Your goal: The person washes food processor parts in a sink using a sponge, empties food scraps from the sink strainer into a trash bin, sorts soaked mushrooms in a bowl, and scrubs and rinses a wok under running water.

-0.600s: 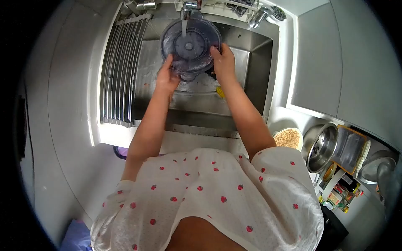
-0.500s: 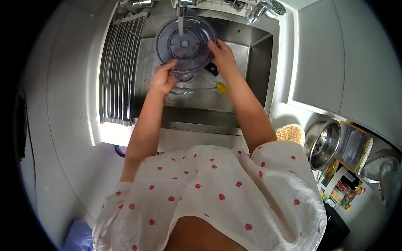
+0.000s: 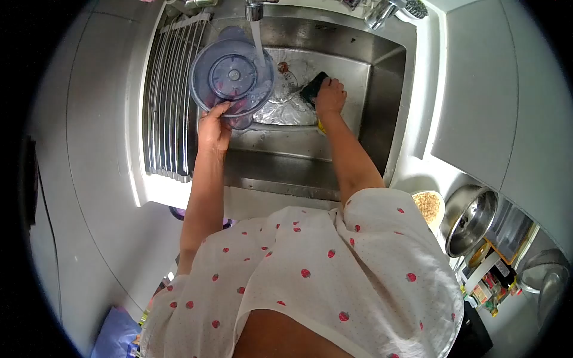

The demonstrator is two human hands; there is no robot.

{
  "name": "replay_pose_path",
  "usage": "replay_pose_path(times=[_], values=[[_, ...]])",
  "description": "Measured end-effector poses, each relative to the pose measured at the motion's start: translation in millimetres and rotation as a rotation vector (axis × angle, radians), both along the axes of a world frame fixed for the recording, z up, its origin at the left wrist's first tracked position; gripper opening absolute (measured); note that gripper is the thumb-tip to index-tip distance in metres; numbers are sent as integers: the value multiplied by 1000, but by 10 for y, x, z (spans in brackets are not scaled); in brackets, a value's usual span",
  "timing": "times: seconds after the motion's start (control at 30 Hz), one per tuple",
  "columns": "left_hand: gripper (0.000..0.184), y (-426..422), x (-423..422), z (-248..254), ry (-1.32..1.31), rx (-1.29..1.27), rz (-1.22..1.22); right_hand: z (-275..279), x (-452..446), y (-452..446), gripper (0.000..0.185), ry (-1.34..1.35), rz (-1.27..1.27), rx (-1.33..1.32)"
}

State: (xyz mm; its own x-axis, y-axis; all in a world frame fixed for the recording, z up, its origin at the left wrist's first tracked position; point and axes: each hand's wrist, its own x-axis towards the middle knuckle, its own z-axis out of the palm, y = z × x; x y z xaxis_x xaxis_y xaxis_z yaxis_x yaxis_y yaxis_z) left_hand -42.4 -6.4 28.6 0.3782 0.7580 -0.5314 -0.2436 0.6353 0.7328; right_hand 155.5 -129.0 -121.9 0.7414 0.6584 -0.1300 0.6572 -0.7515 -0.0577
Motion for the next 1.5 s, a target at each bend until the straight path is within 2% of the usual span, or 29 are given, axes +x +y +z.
replay_pose_path(times=[0.13,0.23,0.3,0.33,0.4,0.43,0.5,0.53,0.6,0.63,0.7,0.83,0.9,0.97,1.03,1.1,1.17,1.2,1.23,1.3,1.37,1.43,1.47,1.5], values=[[39,24,-18,-62,-85,2,11,-88,140,-58,47,147,24,-104],[37,29,16,-43,-36,-1,50,-196,225,-166,47,77,106,-35],[37,31,12,-51,-23,9,54,-179,230,-237,39,224,-56,139],[36,36,14,-55,-12,14,56,-32,286,-191,39,223,-55,143],[36,32,10,-46,-22,-2,34,399,500,-55,32,1108,-652,491],[36,17,16,-33,-32,-22,12,768,469,0,31,1117,-659,541],[37,-35,56,20,-8,-18,5,904,481,1,36,447,-151,285],[38,-46,77,46,24,-14,-2,1034,415,44,36,439,-150,290],[41,-62,92,61,17,5,-42,1279,162,204,34,344,-5,700],[43,-92,89,57,23,17,-90,1389,26,283,34,342,-3,701],[46,-170,128,77,-21,9,-87,1590,-213,481,35,202,114,964],[46,-304,171,53,-16,88,-174,1701,-404,872,33,190,62,1072],[46,-353,208,76,92,180,-179,1697,-513,1007,34,205,123,1082],[46,-294,185,95,73,191,-190,1769,-638,984,34,252,212,1090],[46,-227,138,153,219,189,-257,1841,-697,949,34,392,450,1049],[47,-238,125,172,241,267,-280,1766,-514,952,32,366,395,1043],[48,-227,132,175,262,355,-301,1611,-390,969,29,355,151,914],[50,-225,156,158,272,357,-298,1622,-467,945,25,351,271,984],[52,-238,165,141,283,353,-296,1706,-578,906,25,356,273,982],[54,-208,163,130,308,366,-267,1844,-732,854,23,546,537,1043],[53,-165,121,123,302,522,-331,1619,-555,914,24,482,467,1023],[50,-134,137,126,323,504,-309,1661,-468,950,28,534,220,990],[50,-103,137,134,340,486,-311,1646,-543,928,28,535,218,990],[50,-90,137,136,357,463,-315,1764,-726,871,27,471,420,993]])
